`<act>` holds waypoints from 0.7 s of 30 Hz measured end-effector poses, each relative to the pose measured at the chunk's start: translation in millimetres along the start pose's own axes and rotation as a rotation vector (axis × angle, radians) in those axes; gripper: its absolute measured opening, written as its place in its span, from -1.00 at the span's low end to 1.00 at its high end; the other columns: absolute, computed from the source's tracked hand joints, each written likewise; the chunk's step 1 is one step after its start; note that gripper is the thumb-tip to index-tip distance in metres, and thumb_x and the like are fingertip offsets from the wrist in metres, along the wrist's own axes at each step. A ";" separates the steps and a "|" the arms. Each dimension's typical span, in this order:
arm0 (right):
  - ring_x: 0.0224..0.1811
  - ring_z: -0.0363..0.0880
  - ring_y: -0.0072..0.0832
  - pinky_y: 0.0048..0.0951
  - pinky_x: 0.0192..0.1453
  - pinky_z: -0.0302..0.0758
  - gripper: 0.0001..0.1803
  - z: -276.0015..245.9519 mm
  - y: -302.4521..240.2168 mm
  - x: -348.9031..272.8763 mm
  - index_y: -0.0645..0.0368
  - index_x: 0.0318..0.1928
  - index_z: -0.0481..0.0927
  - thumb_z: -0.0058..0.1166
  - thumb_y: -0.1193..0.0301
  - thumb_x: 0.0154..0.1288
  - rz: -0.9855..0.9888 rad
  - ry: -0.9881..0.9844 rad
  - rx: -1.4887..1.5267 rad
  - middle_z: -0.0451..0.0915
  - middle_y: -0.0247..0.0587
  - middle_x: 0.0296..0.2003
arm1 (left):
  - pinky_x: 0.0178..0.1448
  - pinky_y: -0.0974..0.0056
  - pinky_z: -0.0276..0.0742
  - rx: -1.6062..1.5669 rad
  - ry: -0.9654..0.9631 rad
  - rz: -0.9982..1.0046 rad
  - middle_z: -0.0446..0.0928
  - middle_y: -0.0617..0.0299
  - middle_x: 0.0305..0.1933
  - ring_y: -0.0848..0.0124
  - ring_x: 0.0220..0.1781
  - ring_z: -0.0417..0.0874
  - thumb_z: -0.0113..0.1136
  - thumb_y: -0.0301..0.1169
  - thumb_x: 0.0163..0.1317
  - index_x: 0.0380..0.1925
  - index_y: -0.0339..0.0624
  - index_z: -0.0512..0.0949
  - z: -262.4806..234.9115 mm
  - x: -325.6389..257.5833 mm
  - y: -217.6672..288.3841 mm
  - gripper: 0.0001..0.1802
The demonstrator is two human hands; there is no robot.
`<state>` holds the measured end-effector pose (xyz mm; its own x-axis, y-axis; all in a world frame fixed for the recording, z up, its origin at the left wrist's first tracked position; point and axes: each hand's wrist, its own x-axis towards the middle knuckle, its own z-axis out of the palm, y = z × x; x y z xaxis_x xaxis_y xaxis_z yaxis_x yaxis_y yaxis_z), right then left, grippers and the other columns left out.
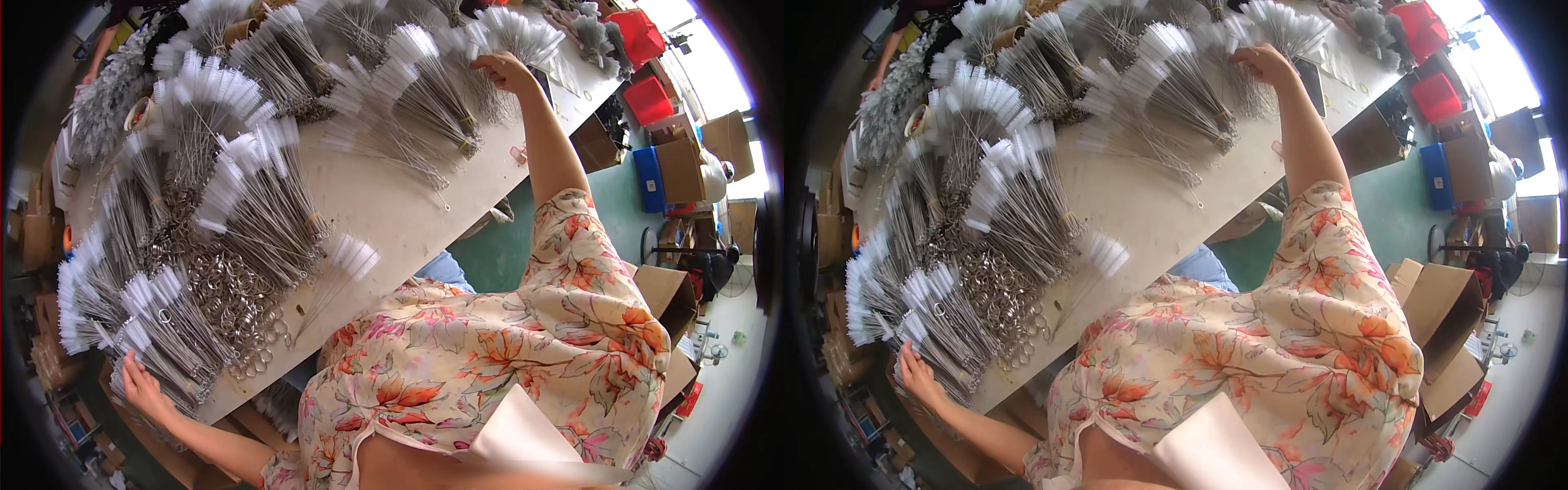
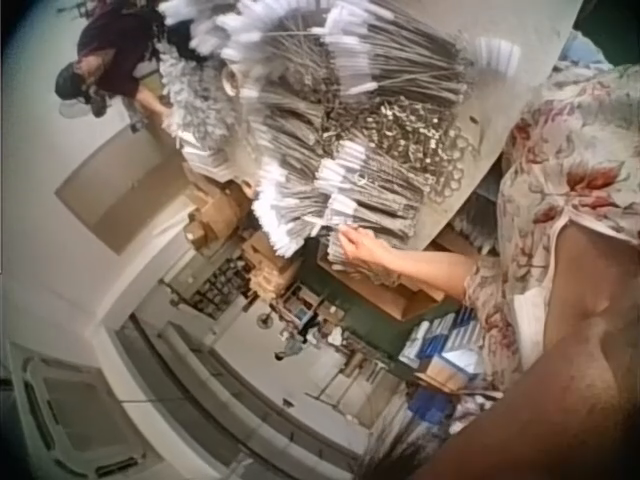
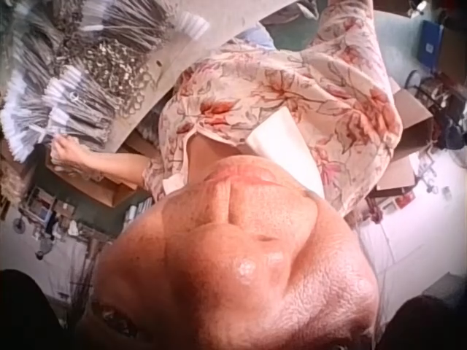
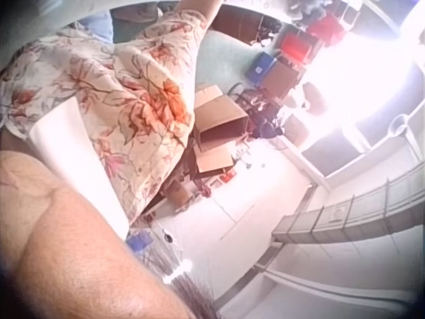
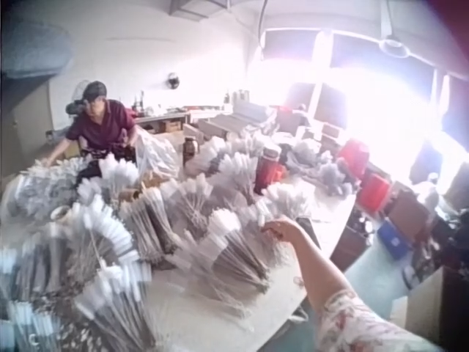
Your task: Assembling white brushes onto metal rings and organizing them at a workstation.
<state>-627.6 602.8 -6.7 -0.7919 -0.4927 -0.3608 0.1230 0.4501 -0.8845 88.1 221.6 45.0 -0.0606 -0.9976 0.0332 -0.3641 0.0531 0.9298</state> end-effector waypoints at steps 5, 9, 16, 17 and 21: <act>-0.76 0.12 -0.70 -0.55 -0.73 0.03 -0.78 10.1 6.2 6.1 0.20 -0.55 0.60 0.23 0.29 0.01 0.008 0.105 -0.120 0.27 -0.48 -0.71 | -0.67 0.59 -0.14 -0.030 -0.062 0.037 0.24 0.49 -0.52 0.79 -0.66 0.05 -0.02 -0.26 0.31 -0.14 -0.22 0.54 22.5 -5.9 5.8 -0.71; -0.65 0.33 -0.60 -0.48 -0.59 0.30 -0.76 0.5 2.1 -8.9 0.13 -0.37 0.69 0.27 0.28 -0.05 -0.158 0.304 -0.273 0.54 -0.39 -0.54 | -0.64 0.60 -0.08 -0.140 -0.077 0.041 0.24 0.47 -0.52 0.76 -0.63 0.09 -0.03 -0.28 0.32 -0.14 -0.27 0.53 34.9 -18.9 15.4 -0.70; -0.19 0.57 -0.45 -0.46 0.02 0.40 -0.77 -35.8 -58.2 -68.5 -0.03 -0.26 0.68 -0.03 0.32 0.15 -0.490 0.992 -0.399 0.63 -0.18 -0.23 | -0.59 0.60 -0.02 -0.275 -0.063 0.168 0.29 0.43 -0.53 0.73 -0.62 0.13 -0.05 -0.30 0.32 -0.15 -0.36 0.51 40.9 -33.8 29.1 -0.68; -0.22 0.57 -0.43 -0.43 0.00 0.40 -0.77 -40.6 -70.2 -74.4 0.01 -0.30 0.68 -0.06 0.32 0.16 -0.602 0.998 -0.327 0.62 -0.19 -0.25 | -0.60 0.60 -0.03 -0.298 -0.115 0.138 0.29 0.43 -0.53 0.74 -0.62 0.13 -0.06 -0.31 0.33 -0.15 -0.36 0.52 52.3 -42.3 40.3 -0.69; -0.15 0.52 -0.42 -0.32 -0.05 0.53 -0.81 51.0 -129.5 -138.3 0.29 -0.18 0.48 -0.12 0.44 0.30 -0.806 -0.167 0.529 0.50 -0.18 -0.19 | -0.68 0.60 -0.03 -0.350 -0.363 0.139 0.28 0.44 -0.57 0.76 -0.69 0.13 -0.11 -0.38 0.33 -0.12 -0.30 0.50 119.7 -103.9 94.3 -0.73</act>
<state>-503.5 574.7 142.7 -0.6666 -0.6234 0.4086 -0.1329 -0.4399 -0.8881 -51.2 335.6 85.4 -0.4268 -0.8995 0.0933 -0.0010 0.1037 0.9946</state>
